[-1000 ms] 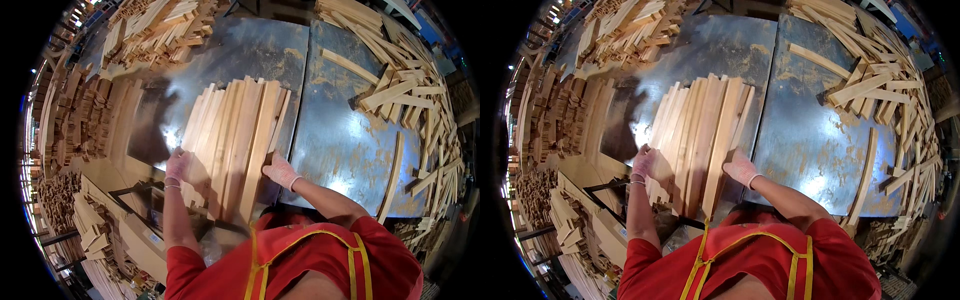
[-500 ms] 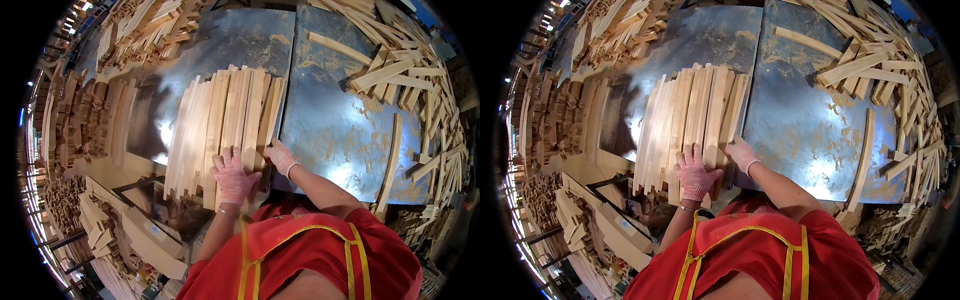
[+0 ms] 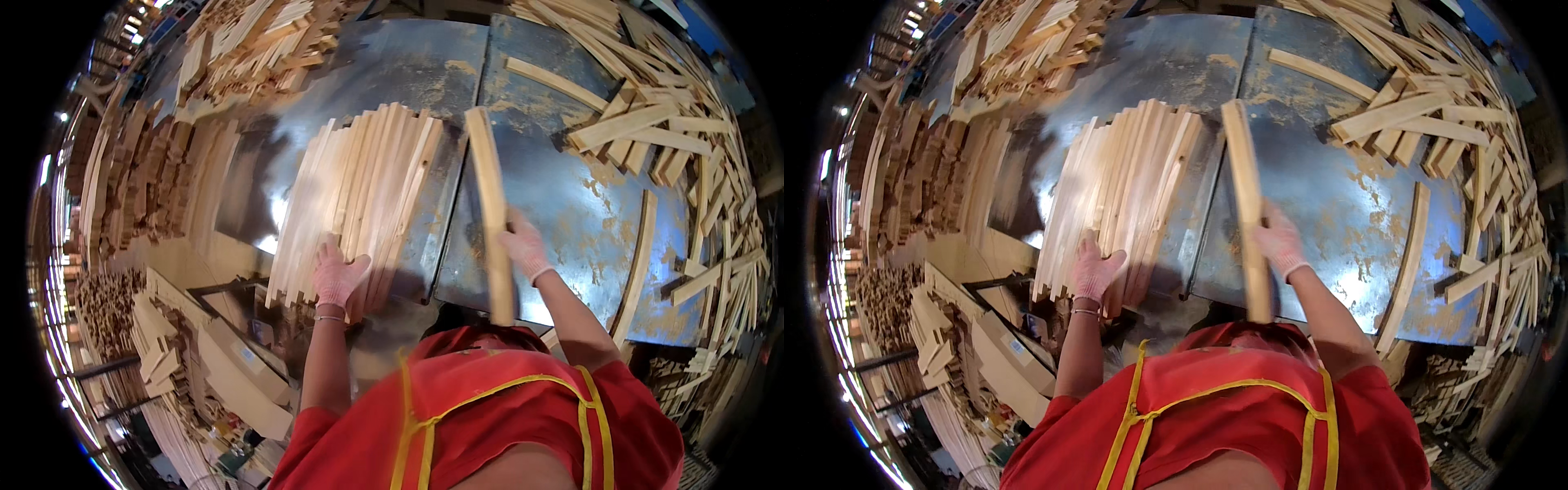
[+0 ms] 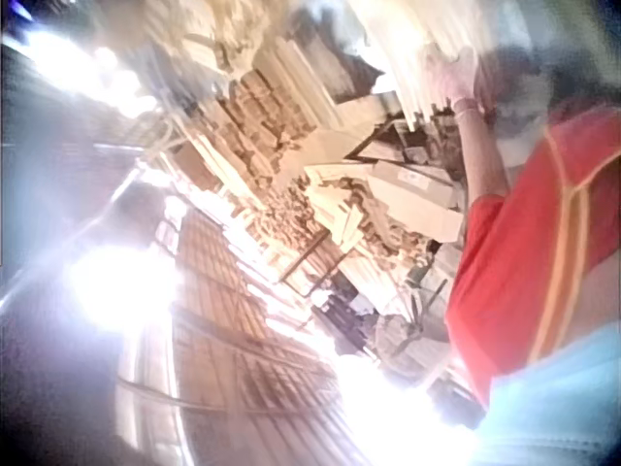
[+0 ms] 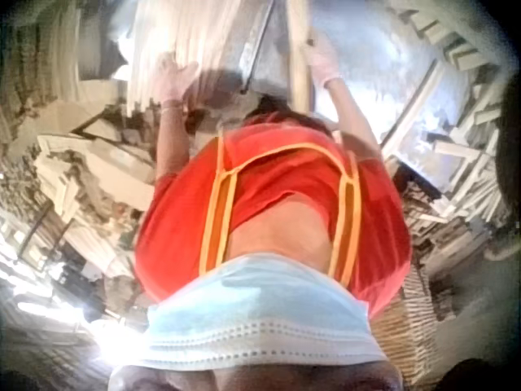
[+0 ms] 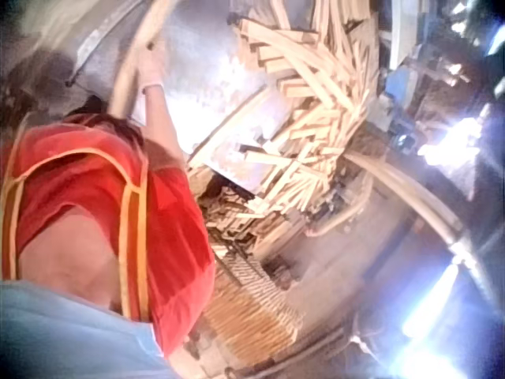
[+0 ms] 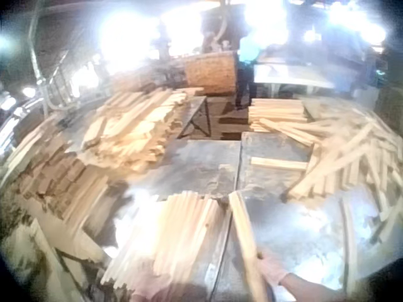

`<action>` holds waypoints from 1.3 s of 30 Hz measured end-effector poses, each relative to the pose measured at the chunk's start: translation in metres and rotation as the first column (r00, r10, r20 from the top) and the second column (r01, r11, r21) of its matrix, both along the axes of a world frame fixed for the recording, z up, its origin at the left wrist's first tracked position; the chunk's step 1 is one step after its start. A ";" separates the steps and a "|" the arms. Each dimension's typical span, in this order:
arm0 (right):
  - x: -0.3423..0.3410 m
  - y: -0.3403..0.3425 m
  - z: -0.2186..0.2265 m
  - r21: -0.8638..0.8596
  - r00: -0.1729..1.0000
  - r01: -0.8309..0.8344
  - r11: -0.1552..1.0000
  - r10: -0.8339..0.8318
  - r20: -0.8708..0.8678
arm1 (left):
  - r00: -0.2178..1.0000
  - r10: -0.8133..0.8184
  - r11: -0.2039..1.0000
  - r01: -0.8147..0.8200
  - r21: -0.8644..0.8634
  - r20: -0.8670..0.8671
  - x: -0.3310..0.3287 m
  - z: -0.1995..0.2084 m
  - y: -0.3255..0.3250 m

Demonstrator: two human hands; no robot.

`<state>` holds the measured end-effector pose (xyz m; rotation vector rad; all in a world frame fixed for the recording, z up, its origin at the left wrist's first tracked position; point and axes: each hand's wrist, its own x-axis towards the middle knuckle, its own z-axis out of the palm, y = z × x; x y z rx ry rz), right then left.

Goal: The person sorts wooden planks on a metal table in a workshop. They pick up individual planks from a disorganized pile, inspect them, and place them into a neat stack. The person occasionally adjusts the camera mounted on their head.

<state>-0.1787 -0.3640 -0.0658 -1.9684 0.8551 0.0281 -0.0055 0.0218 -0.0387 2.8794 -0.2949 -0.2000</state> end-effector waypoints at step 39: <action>0.136 0.145 -0.008 0.353 0.976 -0.082 0.932 0.148 -0.162 | 0.978 0.127 0.975 -0.153 0.162 0.164 0.060 0.021 0.075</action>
